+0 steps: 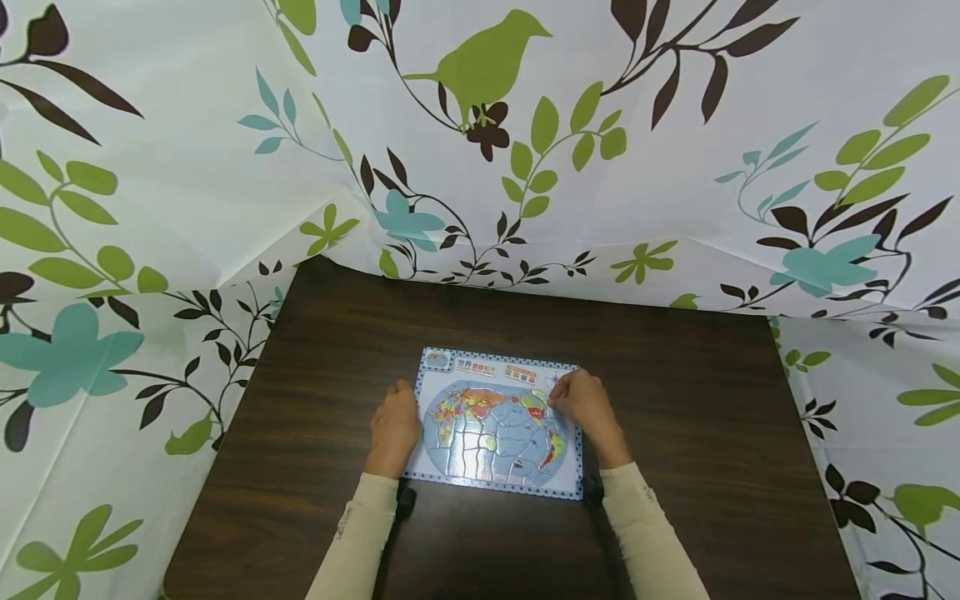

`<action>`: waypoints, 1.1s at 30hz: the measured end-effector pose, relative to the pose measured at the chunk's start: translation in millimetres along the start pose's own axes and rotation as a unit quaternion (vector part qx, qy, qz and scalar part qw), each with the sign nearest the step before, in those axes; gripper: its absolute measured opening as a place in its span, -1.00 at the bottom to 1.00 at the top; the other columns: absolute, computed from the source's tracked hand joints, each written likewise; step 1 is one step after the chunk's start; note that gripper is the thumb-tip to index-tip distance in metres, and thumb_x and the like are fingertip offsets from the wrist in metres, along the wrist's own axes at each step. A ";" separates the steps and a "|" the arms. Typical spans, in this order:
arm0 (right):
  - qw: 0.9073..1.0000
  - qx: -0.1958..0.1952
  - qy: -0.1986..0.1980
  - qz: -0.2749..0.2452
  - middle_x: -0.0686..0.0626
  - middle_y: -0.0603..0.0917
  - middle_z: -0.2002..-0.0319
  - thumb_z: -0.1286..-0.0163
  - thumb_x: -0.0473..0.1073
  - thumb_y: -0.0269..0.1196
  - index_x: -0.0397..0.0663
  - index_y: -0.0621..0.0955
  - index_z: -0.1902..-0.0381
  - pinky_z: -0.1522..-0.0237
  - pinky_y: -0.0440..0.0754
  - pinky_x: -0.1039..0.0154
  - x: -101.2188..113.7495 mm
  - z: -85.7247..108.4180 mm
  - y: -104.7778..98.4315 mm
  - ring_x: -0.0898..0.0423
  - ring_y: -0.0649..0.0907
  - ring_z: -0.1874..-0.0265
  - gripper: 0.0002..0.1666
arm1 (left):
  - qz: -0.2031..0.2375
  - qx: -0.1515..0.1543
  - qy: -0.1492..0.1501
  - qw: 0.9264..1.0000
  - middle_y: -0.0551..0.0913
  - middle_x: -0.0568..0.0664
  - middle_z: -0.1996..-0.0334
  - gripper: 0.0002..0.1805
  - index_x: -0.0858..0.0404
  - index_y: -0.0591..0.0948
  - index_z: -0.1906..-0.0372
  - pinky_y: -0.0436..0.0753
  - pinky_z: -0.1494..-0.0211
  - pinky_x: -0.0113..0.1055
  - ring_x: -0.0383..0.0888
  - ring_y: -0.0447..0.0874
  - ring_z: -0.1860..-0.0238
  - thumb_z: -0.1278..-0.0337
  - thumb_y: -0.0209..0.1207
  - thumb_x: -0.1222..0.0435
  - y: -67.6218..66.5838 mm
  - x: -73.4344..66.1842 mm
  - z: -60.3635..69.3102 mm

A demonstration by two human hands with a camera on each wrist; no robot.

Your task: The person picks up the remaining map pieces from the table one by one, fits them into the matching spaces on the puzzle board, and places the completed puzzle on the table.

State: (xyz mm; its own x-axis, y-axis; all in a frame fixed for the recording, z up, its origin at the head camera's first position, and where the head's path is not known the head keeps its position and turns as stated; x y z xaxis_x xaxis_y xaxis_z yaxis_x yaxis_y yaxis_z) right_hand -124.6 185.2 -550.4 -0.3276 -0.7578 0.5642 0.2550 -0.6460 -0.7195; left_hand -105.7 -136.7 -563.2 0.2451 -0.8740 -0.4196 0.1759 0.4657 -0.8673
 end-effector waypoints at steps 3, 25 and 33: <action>1.000 -0.003 0.001 0.005 -0.13 0.72 0.33 -0.37 -0.29 0.49 -0.16 0.75 0.32 0.35 0.57 0.26 0.3 0.5 1.2 0.02 0.66 0.37 -0.92 | 0.002 -0.004 0.001 1.000 0.65 0.48 -0.03 -0.72 0.58 0.51 -0.12 0.78 0.06 0.26 0.39 0.78 0.06 -0.54 0.13 0.42 -0.3 -0.1 0.1; 1.000 -0.013 -0.003 -0.003 -0.14 0.73 0.31 -0.41 -0.25 0.45 -0.16 0.76 0.28 0.31 0.59 0.23 -2.5 0.3 2.1 0.01 0.67 0.35 -0.92 | -0.001 0.005 -0.007 1.000 0.63 0.50 -0.10 -0.65 0.60 0.47 -0.23 0.79 0.02 0.25 0.40 0.77 0.02 -0.56 0.12 0.42 2.4 0.9 -1.0; 0.998 -0.059 -0.029 -0.004 -0.15 0.79 0.10 -0.53 -0.12 0.33 -0.12 0.76 -0.01 0.25 0.57 0.12 1.1 -3.2 -6.7 -0.05 0.69 0.23 -0.76 | 0.000 -0.002 0.002 1.000 0.65 0.47 -0.04 -0.69 0.58 0.49 -0.18 0.80 0.08 0.23 0.38 0.79 0.08 -0.55 0.12 0.41 2.5 -0.3 -1.0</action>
State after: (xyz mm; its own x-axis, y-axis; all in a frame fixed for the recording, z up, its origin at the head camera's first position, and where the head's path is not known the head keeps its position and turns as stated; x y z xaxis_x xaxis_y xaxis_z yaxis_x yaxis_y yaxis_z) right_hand -129.5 189.0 -546.3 -0.2751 -0.7588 0.5904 0.1433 -0.6396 -0.7552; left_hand -106.2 -135.4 -565.6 0.2419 -0.8748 -0.4197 0.1719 0.4643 -0.8688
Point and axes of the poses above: each hand's wrist, its own z-axis away from the middle knuckle, its own y-axis out of the palm, x = y × z, the point moved 6 cm from there along -z, towards the middle knuckle
